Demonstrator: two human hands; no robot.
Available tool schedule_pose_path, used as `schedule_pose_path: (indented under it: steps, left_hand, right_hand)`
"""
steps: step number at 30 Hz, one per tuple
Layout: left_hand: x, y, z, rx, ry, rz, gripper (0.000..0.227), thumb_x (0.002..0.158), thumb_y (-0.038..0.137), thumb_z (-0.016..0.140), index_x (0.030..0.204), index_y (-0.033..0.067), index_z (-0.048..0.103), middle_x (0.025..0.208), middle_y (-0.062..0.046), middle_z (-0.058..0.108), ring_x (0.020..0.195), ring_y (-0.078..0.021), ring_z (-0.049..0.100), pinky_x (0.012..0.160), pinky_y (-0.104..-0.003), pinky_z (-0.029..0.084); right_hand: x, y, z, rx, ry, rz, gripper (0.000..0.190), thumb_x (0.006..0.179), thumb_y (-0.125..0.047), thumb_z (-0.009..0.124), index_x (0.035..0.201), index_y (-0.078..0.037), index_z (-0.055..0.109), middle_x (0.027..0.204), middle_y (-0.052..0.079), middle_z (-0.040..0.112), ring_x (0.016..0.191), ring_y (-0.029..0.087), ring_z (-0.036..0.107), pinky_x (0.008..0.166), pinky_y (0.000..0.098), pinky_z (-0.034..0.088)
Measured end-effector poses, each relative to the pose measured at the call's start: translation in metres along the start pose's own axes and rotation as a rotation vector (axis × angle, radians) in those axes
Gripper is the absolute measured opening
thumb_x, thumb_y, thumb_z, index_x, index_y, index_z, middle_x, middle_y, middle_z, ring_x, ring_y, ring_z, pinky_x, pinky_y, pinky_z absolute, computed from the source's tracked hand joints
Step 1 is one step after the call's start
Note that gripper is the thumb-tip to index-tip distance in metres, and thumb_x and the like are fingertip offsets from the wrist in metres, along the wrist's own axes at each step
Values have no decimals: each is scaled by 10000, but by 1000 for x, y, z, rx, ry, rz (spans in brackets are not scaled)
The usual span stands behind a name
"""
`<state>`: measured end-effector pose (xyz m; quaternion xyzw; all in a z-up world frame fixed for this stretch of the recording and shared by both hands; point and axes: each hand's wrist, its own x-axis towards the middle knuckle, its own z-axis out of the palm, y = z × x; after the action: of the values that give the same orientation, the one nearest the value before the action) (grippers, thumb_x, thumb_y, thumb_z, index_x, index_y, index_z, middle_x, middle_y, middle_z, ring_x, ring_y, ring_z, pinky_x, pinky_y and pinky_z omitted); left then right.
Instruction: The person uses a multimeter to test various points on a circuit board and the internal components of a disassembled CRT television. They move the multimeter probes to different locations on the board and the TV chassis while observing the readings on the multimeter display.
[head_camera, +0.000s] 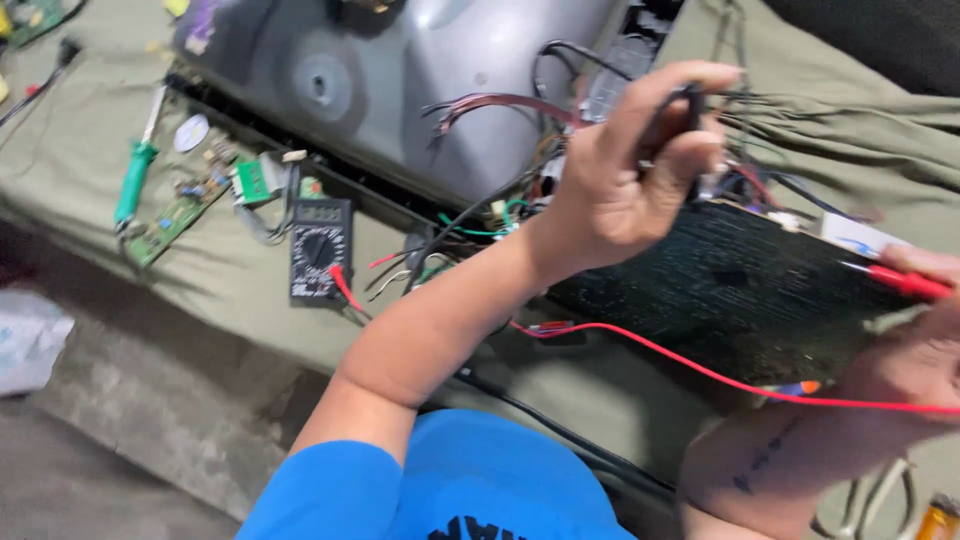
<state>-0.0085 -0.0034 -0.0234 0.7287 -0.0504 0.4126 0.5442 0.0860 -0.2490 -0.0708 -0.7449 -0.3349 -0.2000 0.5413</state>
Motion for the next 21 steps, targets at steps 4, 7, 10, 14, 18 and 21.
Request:
schedule_pose_path:
  steps: [4,7,10,14,18,21]
  left_hand:
    - [5,8,1,-8,-41,49,372,1191,102,568,1512,197,404,1008,10,703,870,-91,664,841,-239,577]
    - [5,12,3,-38,-33,44,372,1166,96,581,1493,128,407,1001,-25,665,858,-110,645,832,-244,563]
    - [6,16,7,68,-2,44,378,1137,78,622,1461,122,431,975,-9,691,790,-95,635,733,-230,528]
    - [2,21,11,-3,-4,-10,361,1101,72,597,1415,79,418,954,-49,656,820,-117,623,770,-226,514]
    - [2,39,14,54,-23,71,369,1079,126,620,1353,90,377,966,-115,692,810,-168,680,790,-236,545]
    - [8,50,29,162,-103,165,447,987,171,741,1264,88,400,942,-19,754,537,-25,409,527,-166,364]
  right_hand:
    - [24,-47,14,238,96,39,488,1285,-410,491,1207,71,508,1200,224,628,1050,287,614,1093,388,530]
    - [30,-48,11,267,94,-3,315,1236,-283,527,1217,8,410,1126,233,613,988,291,607,993,363,505]
    - [36,-41,6,280,112,-31,331,1183,-300,530,1182,14,427,1051,221,631,894,282,627,897,347,527]
    - [39,-38,-5,533,186,100,278,1109,-320,587,1104,-83,442,990,121,633,880,229,669,908,306,575]
    - [43,-21,-14,565,187,75,230,1099,-261,582,1082,-69,456,951,134,652,839,224,680,865,283,568]
    - [44,-12,-17,660,200,72,235,1093,-264,599,1088,-55,490,957,134,655,825,220,684,858,291,603]
